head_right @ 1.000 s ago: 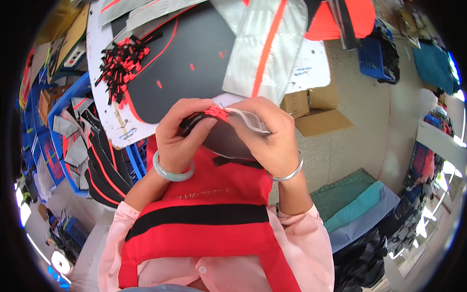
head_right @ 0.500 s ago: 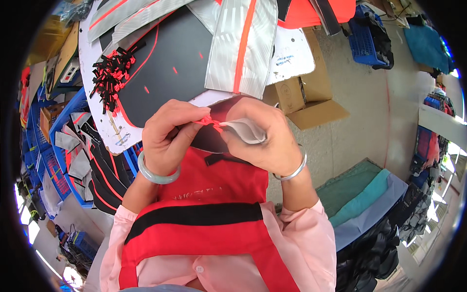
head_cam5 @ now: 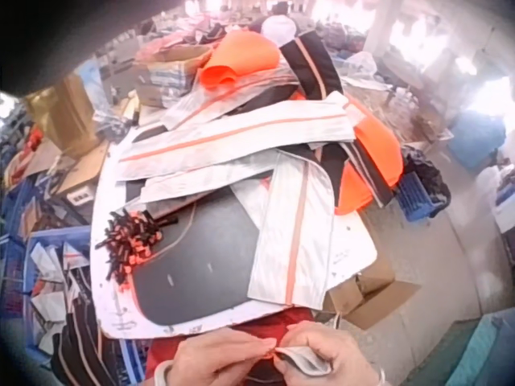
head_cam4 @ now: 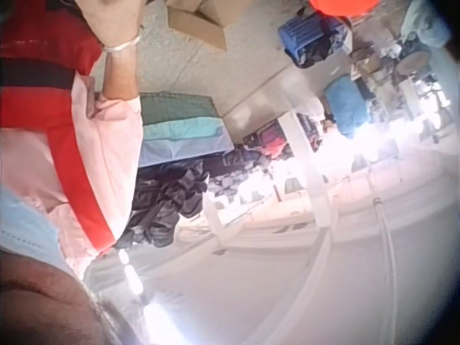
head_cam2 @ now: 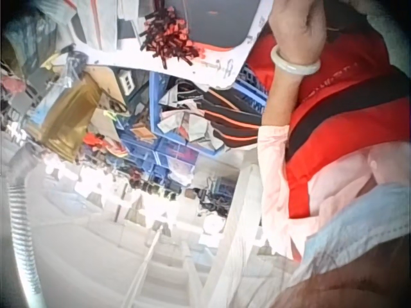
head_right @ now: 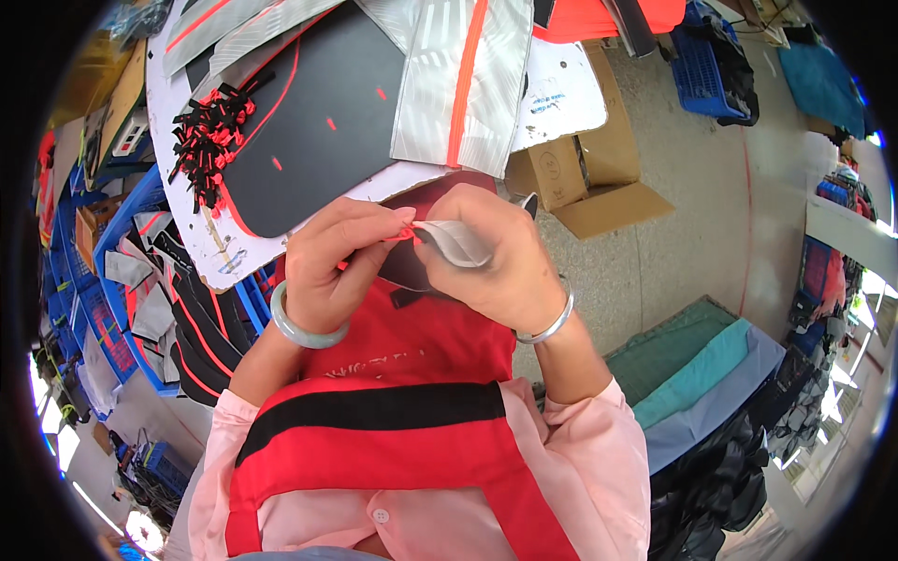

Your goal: The person repeatedly picks up black fabric pieces with red stripes and small red plastic clips from a table. They insert the clips into the edges of the fabric pieces by hand and then place the assembled items into a blue crate. The process is repetitive and involves handling multiple identical units.

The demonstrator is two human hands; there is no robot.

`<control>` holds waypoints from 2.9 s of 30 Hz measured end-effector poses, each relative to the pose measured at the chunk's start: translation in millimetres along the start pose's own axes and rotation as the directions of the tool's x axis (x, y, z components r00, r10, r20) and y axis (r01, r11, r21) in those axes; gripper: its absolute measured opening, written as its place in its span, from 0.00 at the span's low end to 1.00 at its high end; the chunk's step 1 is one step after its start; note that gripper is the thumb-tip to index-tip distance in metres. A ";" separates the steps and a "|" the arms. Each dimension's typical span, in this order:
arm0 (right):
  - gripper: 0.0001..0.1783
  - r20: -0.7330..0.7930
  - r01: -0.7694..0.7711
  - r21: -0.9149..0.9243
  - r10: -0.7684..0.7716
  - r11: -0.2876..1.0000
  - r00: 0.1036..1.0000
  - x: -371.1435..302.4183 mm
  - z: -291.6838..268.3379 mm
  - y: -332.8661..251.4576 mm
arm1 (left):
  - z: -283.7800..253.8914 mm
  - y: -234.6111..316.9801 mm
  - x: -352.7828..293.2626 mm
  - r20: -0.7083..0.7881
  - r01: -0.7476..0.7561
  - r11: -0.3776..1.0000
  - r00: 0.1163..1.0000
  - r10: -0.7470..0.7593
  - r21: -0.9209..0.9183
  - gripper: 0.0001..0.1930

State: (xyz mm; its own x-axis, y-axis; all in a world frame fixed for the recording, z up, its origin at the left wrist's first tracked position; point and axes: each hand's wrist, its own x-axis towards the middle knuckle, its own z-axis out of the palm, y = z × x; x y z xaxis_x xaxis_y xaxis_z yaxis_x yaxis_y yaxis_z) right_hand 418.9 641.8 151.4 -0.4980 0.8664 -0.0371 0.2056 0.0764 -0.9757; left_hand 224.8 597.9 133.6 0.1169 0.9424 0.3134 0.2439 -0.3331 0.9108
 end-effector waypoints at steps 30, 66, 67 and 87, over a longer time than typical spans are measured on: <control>0.13 0.018 0.174 -0.120 -0.173 0.977 0.985 -4.0 7.4 0.9 | 1.6 16.0 -13.2 -0.062 0.078 0.968 0.993 -0.096 -0.240 0.17; 0.15 0.092 0.228 -0.307 -0.209 0.924 0.973 13.8 42.8 18.9 | -4.6 -4.4 -30.5 -0.225 0.077 0.980 0.974 -0.034 0.185 0.09; 0.15 0.099 0.233 -0.323 -0.213 0.917 0.972 13.5 42.7 17.7 | -4.5 -4.5 -30.7 -0.220 0.074 0.979 0.975 -0.031 0.190 0.08; 0.12 0.102 0.004 -0.228 0.020 0.974 0.995 4.3 40.3 23.9 | -2.5 -16.0 -41.7 -0.146 0.097 0.991 0.986 -0.082 0.096 0.10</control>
State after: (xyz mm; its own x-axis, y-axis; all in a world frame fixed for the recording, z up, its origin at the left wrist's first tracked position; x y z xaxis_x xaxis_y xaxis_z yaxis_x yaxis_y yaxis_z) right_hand 387.7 627.4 119.2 -0.5769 0.8130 -0.0784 0.3901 0.1900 -0.9010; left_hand 213.6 564.0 106.6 -0.0458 0.9608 0.2734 0.3458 -0.2415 0.9067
